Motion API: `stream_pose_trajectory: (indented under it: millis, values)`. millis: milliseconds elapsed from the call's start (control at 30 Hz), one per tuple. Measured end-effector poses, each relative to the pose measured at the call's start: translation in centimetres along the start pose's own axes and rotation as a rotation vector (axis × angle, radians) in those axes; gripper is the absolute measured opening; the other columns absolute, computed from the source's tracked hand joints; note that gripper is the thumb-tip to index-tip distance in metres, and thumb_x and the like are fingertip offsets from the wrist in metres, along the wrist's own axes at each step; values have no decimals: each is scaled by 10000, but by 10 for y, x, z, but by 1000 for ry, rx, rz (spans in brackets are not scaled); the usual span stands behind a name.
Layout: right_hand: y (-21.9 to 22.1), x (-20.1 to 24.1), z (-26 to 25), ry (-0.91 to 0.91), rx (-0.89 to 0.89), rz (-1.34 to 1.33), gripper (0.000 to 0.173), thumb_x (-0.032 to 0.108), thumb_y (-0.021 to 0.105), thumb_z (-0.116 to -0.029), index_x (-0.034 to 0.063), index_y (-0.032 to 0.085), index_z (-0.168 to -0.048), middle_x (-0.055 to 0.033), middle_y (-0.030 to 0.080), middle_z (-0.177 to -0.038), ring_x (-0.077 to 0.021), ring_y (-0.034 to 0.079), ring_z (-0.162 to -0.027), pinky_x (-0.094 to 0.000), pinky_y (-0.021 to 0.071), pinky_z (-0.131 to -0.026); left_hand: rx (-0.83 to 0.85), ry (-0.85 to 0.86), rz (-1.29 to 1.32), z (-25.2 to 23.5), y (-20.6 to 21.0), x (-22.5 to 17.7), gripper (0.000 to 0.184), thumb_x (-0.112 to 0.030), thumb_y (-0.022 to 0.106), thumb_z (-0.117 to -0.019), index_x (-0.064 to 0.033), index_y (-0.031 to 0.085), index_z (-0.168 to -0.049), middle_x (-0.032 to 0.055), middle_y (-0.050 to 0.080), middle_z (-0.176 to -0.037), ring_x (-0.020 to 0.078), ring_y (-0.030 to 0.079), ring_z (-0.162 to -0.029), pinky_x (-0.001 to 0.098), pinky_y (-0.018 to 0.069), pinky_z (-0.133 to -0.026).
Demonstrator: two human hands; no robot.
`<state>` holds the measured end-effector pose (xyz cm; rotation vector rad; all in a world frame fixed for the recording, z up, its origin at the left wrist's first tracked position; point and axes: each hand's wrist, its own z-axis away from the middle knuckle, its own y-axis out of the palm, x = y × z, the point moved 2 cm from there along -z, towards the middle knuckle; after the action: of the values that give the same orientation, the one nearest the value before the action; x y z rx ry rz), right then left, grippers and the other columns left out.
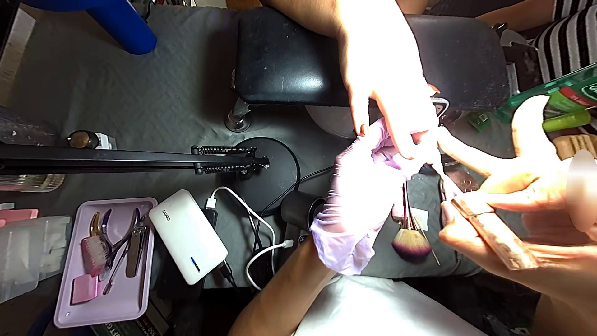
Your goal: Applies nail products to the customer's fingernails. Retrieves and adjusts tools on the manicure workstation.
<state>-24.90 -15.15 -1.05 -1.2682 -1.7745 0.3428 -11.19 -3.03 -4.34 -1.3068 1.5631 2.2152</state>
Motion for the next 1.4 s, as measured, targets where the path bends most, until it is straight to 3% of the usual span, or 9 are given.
stream_pose_trajectory:
  millis: [133, 367, 500, 800, 867, 1000, 1133, 1200, 1400]
  values:
    - [-2, -1, -4, -19, -3, -36, 204, 210, 778, -833, 140, 586, -840, -34, 731, -899, -286, 748, -989, -591, 580, -999, -15, -18, -27, 1, 0, -1, 286, -26, 513, -1025, -164, 587, -1264, -29, 655, -1004, 12, 640, -856, 151, 533, -739]
    - [5, 11, -10, -6, -36, 133, 244, 255, 764, -863, 126, 567, -798, -18, 714, -817, -176, 750, -860, -437, 634, -874, -28, -13, -114, 0, 0, -3, 318, 5, 528, -1010, -155, 582, -1279, -21, 658, -1013, 14, 635, -867, 157, 531, -737]
    - [4, 11, -10, -8, -5, 134, 256, 253, 769, -871, 115, 566, -800, -40, 756, -893, -201, 762, -942, -493, 591, -997, -25, 5, -123, 0, -1, -1, 276, -11, 528, -1016, -146, 605, -1243, -20, 659, -969, 11, 630, -814, 145, 521, -682]
    - [5, 9, -9, -17, -9, 122, 260, 234, 756, -867, 113, 540, -789, -53, 744, -872, -201, 758, -879, -492, 603, -955, -13, 17, -66, 1, -1, 0, 259, -39, 506, -1033, -154, 598, -1245, -21, 659, -981, 10, 635, -841, 152, 528, -715]
    - [5, 8, -8, -8, -30, 131, 263, 240, 752, -860, 118, 541, -761, -44, 734, -820, -173, 747, -813, -443, 621, -876, -9, 16, -42, 1, -1, 0, 270, -36, 502, -1034, -149, 598, -1261, -20, 665, -1008, 18, 642, -872, 159, 535, -742]
    - [3, 7, -7, -37, -19, 106, 258, 215, 759, -859, 111, 542, -766, -44, 735, -824, -213, 760, -853, -539, 595, -976, -5, 32, -38, 1, -1, 1, 322, 10, 517, -1011, -137, 590, -1288, -6, 667, -1031, 31, 649, -889, 172, 543, -763]
    - [1, 5, -4, -14, -9, 101, 235, 221, 756, -857, 118, 558, -783, -23, 706, -784, -193, 750, -834, -481, 626, -900, -5, 13, 27, 0, 1, -1, 246, -29, 493, -1036, -148, 593, -1227, -25, 649, -983, 15, 638, -870, 150, 532, -746]
    - [1, 4, -1, 1, -14, 89, 239, 230, 759, -850, 120, 558, -781, -17, 690, -764, -169, 727, -776, -413, 631, -791, 6, 16, 6, 1, 0, 0, 239, -37, 493, -1034, -155, 594, -1216, -33, 646, -966, 4, 634, -851, 142, 529, -733]
    - [-5, -1, 1, 2, 49, -15, 210, 240, 767, -845, 153, 581, -805, -8, 742, -872, -184, 753, -889, -463, 622, -920, 15, 24, -20, 2, -1, -2, 345, 43, 517, -995, -146, 589, -1274, -21, 656, -1009, 17, 638, -875, 159, 534, -752]
